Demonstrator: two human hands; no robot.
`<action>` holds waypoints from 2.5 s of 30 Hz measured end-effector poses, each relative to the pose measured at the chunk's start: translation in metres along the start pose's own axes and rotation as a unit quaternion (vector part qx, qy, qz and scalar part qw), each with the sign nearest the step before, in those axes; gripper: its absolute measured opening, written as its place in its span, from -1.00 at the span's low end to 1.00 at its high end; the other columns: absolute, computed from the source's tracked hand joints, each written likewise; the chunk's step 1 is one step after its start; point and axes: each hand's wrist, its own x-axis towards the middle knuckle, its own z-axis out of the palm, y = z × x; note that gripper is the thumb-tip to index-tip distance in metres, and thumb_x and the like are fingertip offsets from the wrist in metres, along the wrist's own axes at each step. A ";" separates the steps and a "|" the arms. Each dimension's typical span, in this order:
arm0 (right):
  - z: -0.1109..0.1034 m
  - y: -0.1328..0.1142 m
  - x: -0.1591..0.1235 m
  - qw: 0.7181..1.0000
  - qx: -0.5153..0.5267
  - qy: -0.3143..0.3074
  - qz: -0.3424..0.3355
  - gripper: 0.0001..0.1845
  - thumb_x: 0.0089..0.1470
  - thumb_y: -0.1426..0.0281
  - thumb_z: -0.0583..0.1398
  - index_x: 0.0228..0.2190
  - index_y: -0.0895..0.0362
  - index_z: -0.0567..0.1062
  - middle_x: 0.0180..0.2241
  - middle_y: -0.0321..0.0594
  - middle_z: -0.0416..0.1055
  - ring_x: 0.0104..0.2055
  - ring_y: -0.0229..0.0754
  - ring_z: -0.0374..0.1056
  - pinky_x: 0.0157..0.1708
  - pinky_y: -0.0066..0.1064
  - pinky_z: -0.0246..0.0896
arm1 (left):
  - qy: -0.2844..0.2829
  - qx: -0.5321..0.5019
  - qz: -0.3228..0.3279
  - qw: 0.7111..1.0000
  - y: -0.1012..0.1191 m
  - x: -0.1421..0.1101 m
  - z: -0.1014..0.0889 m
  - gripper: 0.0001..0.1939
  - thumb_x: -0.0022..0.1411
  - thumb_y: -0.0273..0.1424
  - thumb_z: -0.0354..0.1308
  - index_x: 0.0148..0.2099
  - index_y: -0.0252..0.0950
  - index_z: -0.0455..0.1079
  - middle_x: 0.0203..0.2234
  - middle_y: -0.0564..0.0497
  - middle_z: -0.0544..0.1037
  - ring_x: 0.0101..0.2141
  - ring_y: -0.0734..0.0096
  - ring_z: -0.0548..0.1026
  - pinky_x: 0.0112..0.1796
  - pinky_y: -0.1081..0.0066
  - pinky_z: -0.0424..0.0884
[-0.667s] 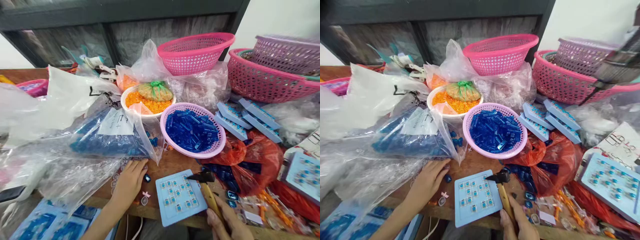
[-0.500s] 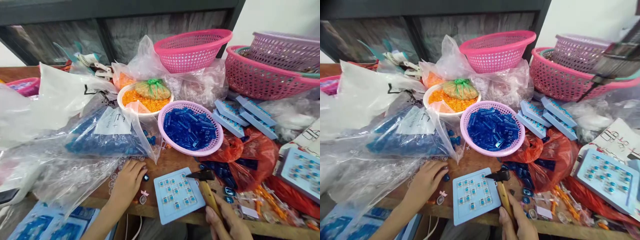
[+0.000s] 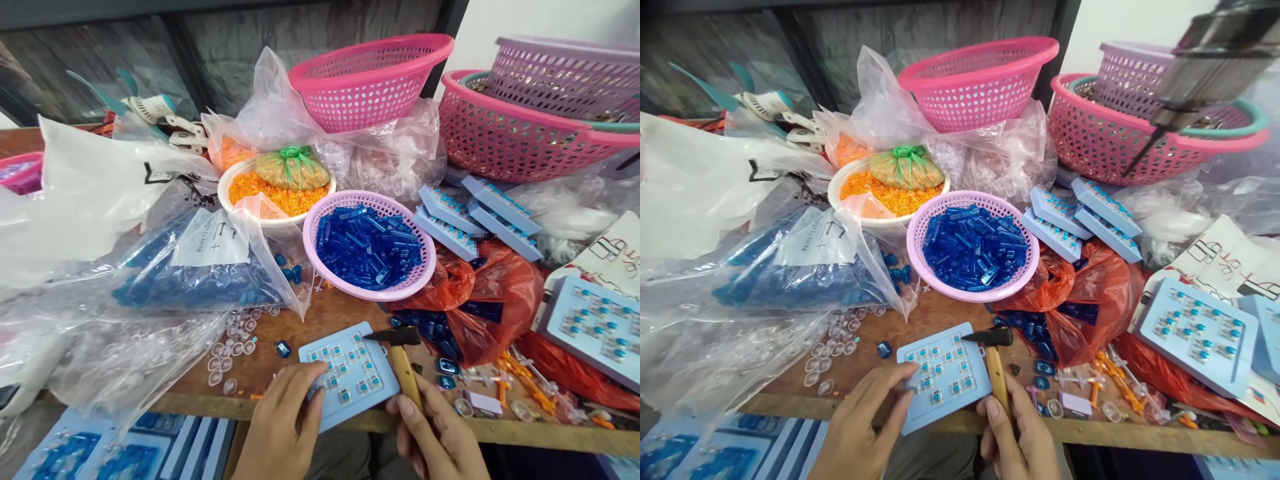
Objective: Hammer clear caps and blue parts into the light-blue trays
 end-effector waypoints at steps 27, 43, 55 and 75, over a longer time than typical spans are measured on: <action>0.002 -0.050 0.060 0.904 -0.320 -0.150 -0.240 -0.37 0.25 0.26 -0.06 0.20 0.38 0.35 0.16 0.25 0.40 0.22 0.13 0.35 0.14 0.02 0.27 | -0.076 -0.247 -0.140 0.956 0.015 -0.011 0.041 -0.73 0.25 -0.51 0.08 -0.06 -0.15 0.47 -0.27 0.03 0.61 -0.24 0.34 0.58 -0.15 0.44 0.49; 0.004 -0.063 0.064 0.897 -0.347 -0.162 -0.221 -0.45 0.24 0.22 -0.01 0.13 0.25 0.40 0.22 0.11 0.35 0.25 0.16 0.28 0.24 0.11 0.09 | 0.074 -0.032 -0.102 0.991 -0.035 0.047 0.019 -0.78 0.32 -0.43 -0.02 -0.08 -0.24 0.42 -0.24 -0.09 0.63 -0.23 0.18 0.63 -0.19 0.21 0.57; -0.029 -0.066 0.050 0.901 -0.331 -0.208 -0.188 -0.53 0.29 0.17 0.06 0.09 0.08 0.51 0.08 -0.03 0.47 0.15 0.13 0.35 0.18 -0.02 0.17 | -0.052 -0.041 -0.063 0.996 -0.015 -0.012 0.016 -0.75 0.45 -0.49 -0.06 -0.03 -0.14 0.41 -0.23 0.00 0.61 -0.22 0.30 0.61 -0.19 0.38 0.52; -0.027 -0.057 0.032 0.974 -0.174 -0.085 -0.115 -0.57 0.26 0.05 0.12 -0.03 0.08 0.48 -0.50 -0.35 0.39 -0.42 -0.16 0.32 -0.40 -0.38 0.17 | -0.120 -0.028 -0.139 0.983 -0.015 0.060 0.006 -0.86 0.14 -0.51 0.25 -0.31 -0.19 0.37 -0.39 0.08 0.55 -0.33 0.25 0.55 -0.29 0.34 0.41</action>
